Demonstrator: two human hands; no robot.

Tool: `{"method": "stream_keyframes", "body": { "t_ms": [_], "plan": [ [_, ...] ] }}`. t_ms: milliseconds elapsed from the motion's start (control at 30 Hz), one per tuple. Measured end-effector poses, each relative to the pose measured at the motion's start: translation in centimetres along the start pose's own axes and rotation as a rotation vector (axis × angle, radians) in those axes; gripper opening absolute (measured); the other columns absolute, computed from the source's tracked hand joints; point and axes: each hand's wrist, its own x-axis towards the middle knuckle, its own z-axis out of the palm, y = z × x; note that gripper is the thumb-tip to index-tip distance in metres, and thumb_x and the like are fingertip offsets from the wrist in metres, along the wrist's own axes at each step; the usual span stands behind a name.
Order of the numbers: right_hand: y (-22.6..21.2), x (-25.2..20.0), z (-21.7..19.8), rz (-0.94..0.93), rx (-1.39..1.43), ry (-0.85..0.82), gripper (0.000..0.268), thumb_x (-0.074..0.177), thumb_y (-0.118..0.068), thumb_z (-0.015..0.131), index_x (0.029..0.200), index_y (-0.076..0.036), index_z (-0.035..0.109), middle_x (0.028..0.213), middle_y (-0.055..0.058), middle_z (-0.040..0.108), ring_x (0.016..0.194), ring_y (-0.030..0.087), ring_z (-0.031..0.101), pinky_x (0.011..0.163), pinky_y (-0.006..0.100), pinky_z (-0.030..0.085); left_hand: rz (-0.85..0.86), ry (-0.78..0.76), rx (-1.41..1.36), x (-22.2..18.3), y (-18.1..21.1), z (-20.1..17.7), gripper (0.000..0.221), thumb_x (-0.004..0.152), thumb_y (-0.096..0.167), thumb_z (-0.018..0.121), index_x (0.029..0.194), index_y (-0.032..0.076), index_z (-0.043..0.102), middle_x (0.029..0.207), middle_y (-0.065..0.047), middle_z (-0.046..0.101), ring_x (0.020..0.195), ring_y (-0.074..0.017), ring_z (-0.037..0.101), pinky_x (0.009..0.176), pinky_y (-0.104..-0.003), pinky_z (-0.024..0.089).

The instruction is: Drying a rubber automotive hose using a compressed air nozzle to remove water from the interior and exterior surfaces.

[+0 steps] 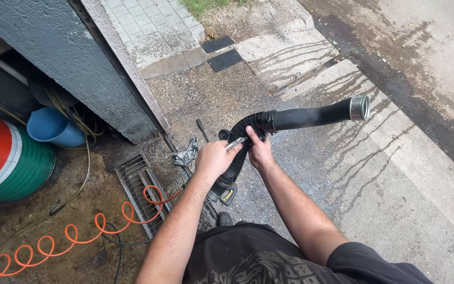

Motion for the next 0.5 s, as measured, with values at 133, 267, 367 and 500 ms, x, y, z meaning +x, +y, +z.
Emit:
{"method": "stream_keyframes", "body": {
  "t_ms": [133,267,367,500],
  "plan": [
    [0.8,0.5,-0.5,-0.003,-0.005,-0.012,0.037,0.083,-0.014,0.09,0.113,-0.011,0.068,0.1,0.011,0.074,0.092,0.027,0.074,0.083,0.048,0.063,0.019,-0.043,-0.035,0.2,0.5,0.1,0.051,0.09,0.061,0.055,0.106,0.019,0.078,0.099,-0.015,0.077,0.11,-0.0383,0.07,0.092,-0.049,0.057],
    [2.3,1.8,-1.9,-0.005,-0.046,-0.027,0.036,0.085,-0.016,0.09,0.113,-0.011,0.068,0.1,0.01,0.074,0.092,0.025,0.073,0.084,0.046,0.063,0.041,-0.016,0.031,0.7,1.1,0.1,0.046,0.091,0.057,0.056,0.103,0.018,0.079,0.095,-0.014,0.077,0.105,-0.0373,0.072,0.089,-0.049,0.058],
    [2.7,2.0,-2.1,-0.008,-0.075,-0.026,0.036,0.084,-0.017,0.09,0.112,-0.011,0.069,0.099,0.009,0.074,0.091,0.022,0.073,0.083,0.043,0.063,0.055,-0.004,0.07,1.0,1.3,0.1,0.046,0.09,0.057,0.056,0.1,0.018,0.078,0.093,-0.013,0.077,0.104,-0.0367,0.073,0.088,-0.049,0.059],
    [2.4,1.0,-1.7,-0.011,-0.068,-0.01,0.038,0.083,-0.015,0.091,0.113,-0.007,0.067,0.098,0.013,0.073,0.091,0.026,0.072,0.084,0.046,0.063,0.077,-0.019,0.112,1.8,1.6,0.2,0.046,0.09,0.057,0.055,0.097,0.019,0.078,0.091,-0.012,0.078,0.103,-0.0357,0.073,0.088,-0.049,0.059]
  ]
}}
